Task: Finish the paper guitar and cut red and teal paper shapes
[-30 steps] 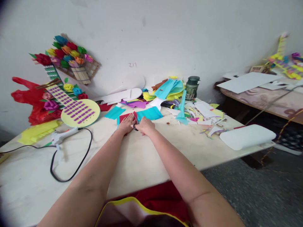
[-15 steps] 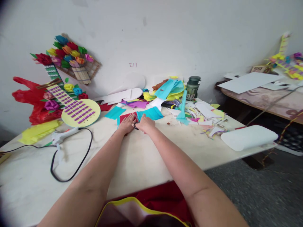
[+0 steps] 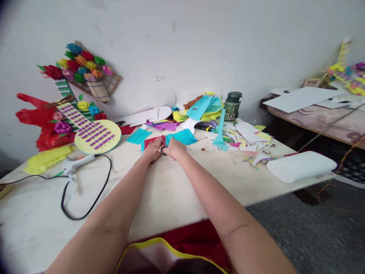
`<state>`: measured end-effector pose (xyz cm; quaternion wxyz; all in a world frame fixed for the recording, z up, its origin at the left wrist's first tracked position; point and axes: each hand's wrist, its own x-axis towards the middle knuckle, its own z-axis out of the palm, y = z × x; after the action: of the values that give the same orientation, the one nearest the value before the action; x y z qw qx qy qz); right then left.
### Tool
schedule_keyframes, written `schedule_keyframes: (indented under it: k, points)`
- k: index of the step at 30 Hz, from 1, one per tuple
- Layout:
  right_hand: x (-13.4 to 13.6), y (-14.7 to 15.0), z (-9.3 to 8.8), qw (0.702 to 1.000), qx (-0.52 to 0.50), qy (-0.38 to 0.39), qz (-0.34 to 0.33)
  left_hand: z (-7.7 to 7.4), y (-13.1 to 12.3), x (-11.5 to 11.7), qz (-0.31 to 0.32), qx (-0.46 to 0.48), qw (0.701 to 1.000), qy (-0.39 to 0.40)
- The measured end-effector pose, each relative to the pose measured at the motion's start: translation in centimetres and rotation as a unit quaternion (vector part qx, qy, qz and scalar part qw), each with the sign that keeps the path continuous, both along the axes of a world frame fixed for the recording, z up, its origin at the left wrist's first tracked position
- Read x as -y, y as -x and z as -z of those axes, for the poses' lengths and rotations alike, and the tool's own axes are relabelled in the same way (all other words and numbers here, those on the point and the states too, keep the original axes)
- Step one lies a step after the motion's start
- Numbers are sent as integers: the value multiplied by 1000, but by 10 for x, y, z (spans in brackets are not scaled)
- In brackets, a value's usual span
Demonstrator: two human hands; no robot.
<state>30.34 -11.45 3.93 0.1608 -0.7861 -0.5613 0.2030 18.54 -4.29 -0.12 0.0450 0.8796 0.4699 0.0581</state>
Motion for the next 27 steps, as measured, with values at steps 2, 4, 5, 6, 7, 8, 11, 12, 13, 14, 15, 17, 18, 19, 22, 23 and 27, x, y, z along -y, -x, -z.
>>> schedule_keyframes:
  k: [2,4,5,6,7,8,11,12,13,14,15,17,18,19,22,23,27]
  points:
    - [-1,-1,2,1000,1,-1,-3,0,0,0,-1,-1,1000,2]
    - [-2,-2,3,1000,2,-3,-5,0,0,-1,-1,-2,1000,3]
    - [-2,-2,4,1000,2,-4,-5,1,0,-1,-1,-2,1000,5]
    - [-2,-3,5,1000,2,-6,-4,1,0,-1,-2,-2,1000,6]
    - [-2,-3,6,1000,2,-9,-3,1,0,-2,-3,-1,1000,8]
    - [-3,-3,7,1000,3,-11,-2,1,-1,-2,-4,-1,1000,9]
    - [-3,-4,9,1000,5,-20,2,2,-1,-3,-3,1,1000,12]
    - [-3,-4,10,1000,6,-23,2,2,-1,-3,-2,1,1000,12]
    - [-4,-5,11,1000,8,-27,2,2,-1,-3,-2,1,1000,10]
    - [-4,-5,12,999,9,-31,2,3,-1,-3,-2,1,1000,8]
    - [-4,-5,13,999,10,-36,1,3,-1,-3,-3,2,1000,6]
    - [-4,-6,15,999,8,-41,2,2,-1,-3,-5,1,1000,6]
    - [-4,-5,16,999,6,-41,2,2,-1,-2,-5,1,1000,6]
    - [-4,-5,16,999,2,-40,2,1,-1,-2,-5,1,1000,7]
    - [-2,-4,16,999,-12,-37,2,-1,-1,0,-4,2,1000,10]
    - [-1,-3,15,999,-16,-36,2,-2,-1,1,-5,1,1000,11]
    - [1,-2,11,999,-33,-31,3,-1,-1,1,-7,-1,1000,12]
